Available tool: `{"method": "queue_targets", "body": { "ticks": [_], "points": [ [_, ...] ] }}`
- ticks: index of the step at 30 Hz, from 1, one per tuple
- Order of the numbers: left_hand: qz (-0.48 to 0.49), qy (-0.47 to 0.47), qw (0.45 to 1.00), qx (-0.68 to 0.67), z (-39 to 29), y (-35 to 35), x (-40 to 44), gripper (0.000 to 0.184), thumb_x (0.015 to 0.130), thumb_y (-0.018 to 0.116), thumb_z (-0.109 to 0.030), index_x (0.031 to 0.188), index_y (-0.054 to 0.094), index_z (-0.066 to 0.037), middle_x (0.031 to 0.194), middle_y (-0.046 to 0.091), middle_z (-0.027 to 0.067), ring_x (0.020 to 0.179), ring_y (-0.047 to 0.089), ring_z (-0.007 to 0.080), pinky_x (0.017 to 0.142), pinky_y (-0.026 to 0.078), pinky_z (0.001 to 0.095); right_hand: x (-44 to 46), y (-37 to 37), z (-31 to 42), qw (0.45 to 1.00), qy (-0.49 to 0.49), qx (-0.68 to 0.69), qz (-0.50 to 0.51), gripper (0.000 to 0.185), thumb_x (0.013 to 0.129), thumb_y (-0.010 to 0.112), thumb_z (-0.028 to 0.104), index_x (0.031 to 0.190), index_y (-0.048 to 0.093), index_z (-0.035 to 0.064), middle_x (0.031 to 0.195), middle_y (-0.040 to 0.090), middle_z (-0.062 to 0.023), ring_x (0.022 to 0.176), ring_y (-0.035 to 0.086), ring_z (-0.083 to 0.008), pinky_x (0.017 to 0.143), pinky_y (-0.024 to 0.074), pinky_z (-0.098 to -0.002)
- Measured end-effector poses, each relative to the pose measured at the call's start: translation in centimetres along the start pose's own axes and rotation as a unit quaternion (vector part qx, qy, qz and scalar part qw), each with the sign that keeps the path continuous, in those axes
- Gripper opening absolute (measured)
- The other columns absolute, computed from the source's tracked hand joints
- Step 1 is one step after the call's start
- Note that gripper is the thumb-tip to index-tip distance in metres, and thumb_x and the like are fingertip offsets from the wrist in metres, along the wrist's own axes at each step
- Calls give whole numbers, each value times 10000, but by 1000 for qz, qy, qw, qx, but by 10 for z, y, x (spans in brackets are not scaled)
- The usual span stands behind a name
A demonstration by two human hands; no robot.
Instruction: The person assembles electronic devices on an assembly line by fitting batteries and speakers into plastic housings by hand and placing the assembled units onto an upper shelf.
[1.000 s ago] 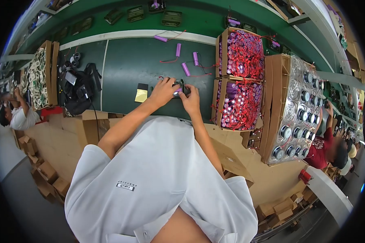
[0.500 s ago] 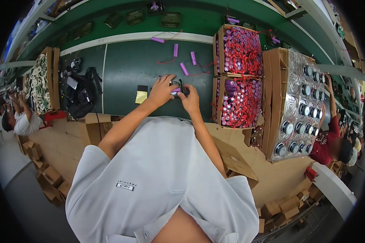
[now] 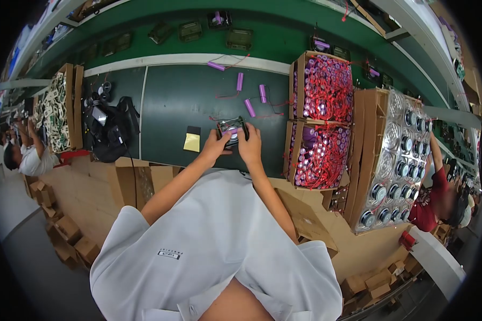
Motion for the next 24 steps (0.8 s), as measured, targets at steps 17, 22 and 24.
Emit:
{"method": "queue_targets", "body": {
  "ticks": [17, 22, 24],
  "points": [
    [81, 117, 984, 107, -263, 171, 262, 607, 983, 565, -368, 1315, 385, 106, 1339, 467, 253, 1219, 554, 339, 829, 601, 459, 24, -62, 50, 994, 21, 105, 2, 303, 975, 589, 176, 1225, 594, 5, 1122, 590, -130, 869, 628, -195, 759, 497, -309],
    [-15, 251, 830, 499, -294, 175, 271, 763, 995, 416, -543, 1279, 496, 161, 1247, 563, 370, 1242, 544, 417, 1020, 454, 473, 4, -80, 28, 981, 104, 162, 2, 270, 962, 594, 151, 1189, 617, 7, 1064, 622, -131, 799, 628, -202, 711, 506, -324],
    [-68, 279, 849, 442, -311, 144, 230, 698, 991, 460, -498, 1290, 515, 129, 1268, 573, 339, 1228, 561, 403, 1045, 433, 472, -2, -75, 26, 984, 104, 137, 40, 256, 958, 598, 151, 1165, 629, 3, 1057, 641, -145, 827, 643, -220, 725, 511, -328]
  ]
}}
Point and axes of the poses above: each hand's wrist, its own x-axis towards the middle knuckle, its own y-axis out of the palm, z = x × y, the point moved 8 cm from there along x, towards the middle knuckle
